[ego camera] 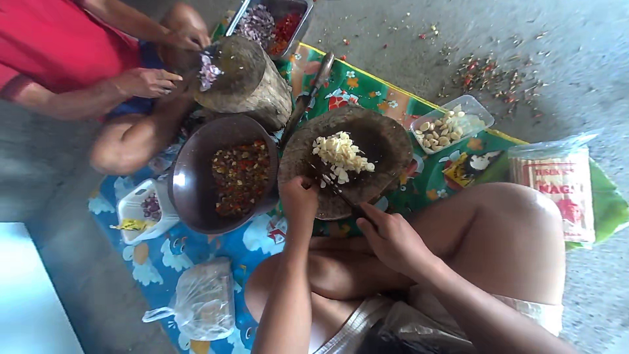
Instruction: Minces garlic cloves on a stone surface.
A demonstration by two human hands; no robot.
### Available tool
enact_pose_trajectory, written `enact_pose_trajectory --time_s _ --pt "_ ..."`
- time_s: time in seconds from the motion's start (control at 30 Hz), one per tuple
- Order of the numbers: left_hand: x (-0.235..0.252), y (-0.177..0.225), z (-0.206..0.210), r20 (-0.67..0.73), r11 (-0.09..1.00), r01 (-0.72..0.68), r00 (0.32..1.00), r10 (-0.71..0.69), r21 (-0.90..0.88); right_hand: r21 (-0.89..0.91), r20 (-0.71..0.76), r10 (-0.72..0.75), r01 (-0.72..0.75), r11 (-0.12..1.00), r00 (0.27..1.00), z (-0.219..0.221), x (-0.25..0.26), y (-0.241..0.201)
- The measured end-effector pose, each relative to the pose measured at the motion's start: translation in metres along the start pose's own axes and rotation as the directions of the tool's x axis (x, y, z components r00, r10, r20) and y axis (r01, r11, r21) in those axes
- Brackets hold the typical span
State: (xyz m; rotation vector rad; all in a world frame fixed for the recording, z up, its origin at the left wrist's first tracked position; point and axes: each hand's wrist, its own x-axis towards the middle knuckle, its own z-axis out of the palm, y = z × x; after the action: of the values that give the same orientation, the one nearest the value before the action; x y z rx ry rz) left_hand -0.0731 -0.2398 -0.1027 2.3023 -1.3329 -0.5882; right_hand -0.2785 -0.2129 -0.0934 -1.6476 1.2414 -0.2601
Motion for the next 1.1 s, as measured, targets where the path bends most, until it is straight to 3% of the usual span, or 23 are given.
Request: enact_pose_trajectory --time_s 0.2,0.37,0.63,0.83,1.1 --pt "0.009 0.022 0.003 0.018 0.989 0.119 0.992 -0.121 0.089 -0.174 -0.054 -0.064 0.053 0.983 0.997 0.003 -0.023 0.005" --pt "-0.006 0.004 0.012 -0.063 0.999 -0.046 0.997 0.047 0.022 -0.129 -0.077 -0.084 0.073 0.989 0.994 0.003 -0.031 0.013" --pt "-0.007 0.000 0.021 -0.095 0.996 0.061 0.993 -0.067 -0.062 -0.174 0.072 0.033 -0.020 0.985 0.997 -0.009 -0.005 -0.009" --pt "-0.013 -0.006 0.024 -0.130 1.000 -0.019 0.991 0.019 0.003 -0.227 -0.051 -0.075 0.062 0.972 0.996 -0.005 -0.038 0.002" --pt "-0.007 -0.004 0.026 -0.129 0.997 0.018 0.991 -0.027 -0.070 -0.265 0.045 0.002 0.010 0.964 0.999 -0.003 -0.002 -0.012"
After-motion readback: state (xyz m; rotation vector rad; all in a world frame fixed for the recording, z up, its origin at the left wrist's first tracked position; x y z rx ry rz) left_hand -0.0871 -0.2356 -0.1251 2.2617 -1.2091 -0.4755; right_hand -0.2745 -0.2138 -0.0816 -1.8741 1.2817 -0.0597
